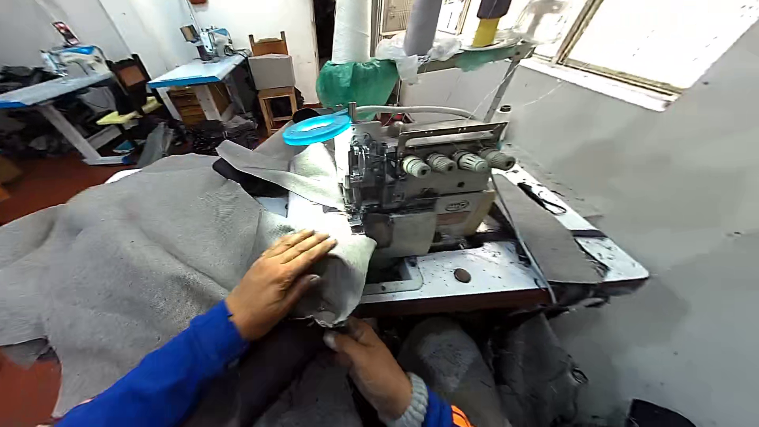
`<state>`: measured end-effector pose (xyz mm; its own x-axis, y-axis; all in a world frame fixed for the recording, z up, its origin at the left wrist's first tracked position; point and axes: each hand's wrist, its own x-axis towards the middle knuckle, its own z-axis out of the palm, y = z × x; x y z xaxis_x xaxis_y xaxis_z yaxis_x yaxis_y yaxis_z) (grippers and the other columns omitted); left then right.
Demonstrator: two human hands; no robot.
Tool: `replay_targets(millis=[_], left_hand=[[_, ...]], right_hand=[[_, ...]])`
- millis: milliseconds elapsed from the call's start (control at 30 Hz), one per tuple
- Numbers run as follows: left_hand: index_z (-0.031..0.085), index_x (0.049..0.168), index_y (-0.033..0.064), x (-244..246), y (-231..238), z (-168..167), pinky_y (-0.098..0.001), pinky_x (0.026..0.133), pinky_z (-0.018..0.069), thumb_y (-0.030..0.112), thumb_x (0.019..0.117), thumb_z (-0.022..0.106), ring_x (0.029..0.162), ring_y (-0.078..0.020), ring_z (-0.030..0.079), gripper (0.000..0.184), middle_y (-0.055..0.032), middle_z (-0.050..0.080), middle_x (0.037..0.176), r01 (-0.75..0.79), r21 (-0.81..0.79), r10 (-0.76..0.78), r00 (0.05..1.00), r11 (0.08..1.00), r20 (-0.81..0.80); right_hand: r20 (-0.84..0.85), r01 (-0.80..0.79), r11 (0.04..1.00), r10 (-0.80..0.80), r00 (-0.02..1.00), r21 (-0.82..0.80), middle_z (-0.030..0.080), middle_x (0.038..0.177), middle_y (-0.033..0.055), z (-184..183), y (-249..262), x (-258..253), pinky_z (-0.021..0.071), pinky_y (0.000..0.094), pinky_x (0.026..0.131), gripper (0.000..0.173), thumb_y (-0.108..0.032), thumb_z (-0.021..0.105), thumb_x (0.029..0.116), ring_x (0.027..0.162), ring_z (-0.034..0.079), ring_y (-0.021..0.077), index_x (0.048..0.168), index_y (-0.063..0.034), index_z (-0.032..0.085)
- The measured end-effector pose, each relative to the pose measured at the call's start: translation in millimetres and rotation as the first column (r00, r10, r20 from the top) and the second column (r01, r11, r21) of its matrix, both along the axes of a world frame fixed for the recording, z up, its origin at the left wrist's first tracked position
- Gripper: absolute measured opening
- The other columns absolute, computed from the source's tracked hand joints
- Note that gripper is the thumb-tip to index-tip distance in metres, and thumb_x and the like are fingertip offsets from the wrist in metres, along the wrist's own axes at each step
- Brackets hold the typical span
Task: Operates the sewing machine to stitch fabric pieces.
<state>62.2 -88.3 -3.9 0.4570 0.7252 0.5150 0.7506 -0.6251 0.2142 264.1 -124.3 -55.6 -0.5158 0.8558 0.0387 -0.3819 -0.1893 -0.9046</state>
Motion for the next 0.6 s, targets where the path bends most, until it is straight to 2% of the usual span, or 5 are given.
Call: replay_targets(millis=[167,300,467,533,600], left_hand=[[0.075,0.117,0.0100,5,18,19,-0.0510,0.096,0.0521,0.041,0.1032,0.049,0.113,-0.0285,0.067,0.043,-0.0076,0.074,0.119,-0.186,0.068,0.188,0.982,0.980,-0.023],[0.073,0.107,0.0026,33,40,28,-0.0588,0.086,0.0535,0.042,0.0926,0.070,0.103,-0.0398,0.067,0.042,-0.0180,0.070,0.105,-0.244,0.020,0.245,0.969,0.969,-0.032],[0.068,0.091,0.0014,28,42,21,-0.0534,0.075,0.0541,0.032,0.0962,0.060,0.083,-0.0315,0.067,0.032,-0.0126,0.066,0.084,-0.170,0.087,0.168,0.985,0.982,0.027],[0.065,0.093,0.0017,11,43,12,-0.0455,0.072,0.0533,0.034,0.0972,0.054,0.080,-0.0252,0.064,0.034,-0.0104,0.064,0.085,-0.150,0.116,0.142,0.987,0.982,0.077],[0.065,0.099,0.0004,-3,43,-2,-0.0381,0.074,0.0521,0.034,0.0969,0.053,0.081,-0.0195,0.062,0.035,-0.0099,0.064,0.089,-0.162,0.118,0.143,0.978,0.980,0.153]], right_hand=[[-0.084,0.060,0.998,-0.057,0.995,0.035,0.064,0.126,-0.0014,38,15,16,0.0508,0.0242,0.102,0.092,-0.068,0.059,0.0908,0.117,0.060,0.0005,0.140,0.0069,0.037],[0.123,0.145,0.987,-0.152,0.981,0.065,0.068,0.098,0.0030,58,18,0,0.0566,0.0218,0.086,0.024,-0.003,0.061,0.0939,0.092,0.067,0.0014,0.115,0.0071,0.056],[0.413,0.074,0.959,-0.187,0.891,0.274,0.071,0.088,0.0125,14,7,33,0.0581,0.0357,0.076,0.024,-0.015,0.065,0.0980,0.079,0.069,0.0155,0.109,0.0064,0.067],[0.479,0.178,0.765,-0.548,0.686,0.619,0.073,0.081,0.0113,23,25,88,0.0605,0.0381,0.066,0.024,-0.018,0.064,0.0976,0.070,0.071,0.0187,0.103,0.0034,0.074],[0.584,0.131,0.634,-0.760,0.285,0.762,0.074,0.092,0.0143,30,50,163,0.0601,0.0479,0.075,0.021,-0.014,0.060,0.0996,0.082,0.073,0.0281,0.109,-0.0019,0.075]])
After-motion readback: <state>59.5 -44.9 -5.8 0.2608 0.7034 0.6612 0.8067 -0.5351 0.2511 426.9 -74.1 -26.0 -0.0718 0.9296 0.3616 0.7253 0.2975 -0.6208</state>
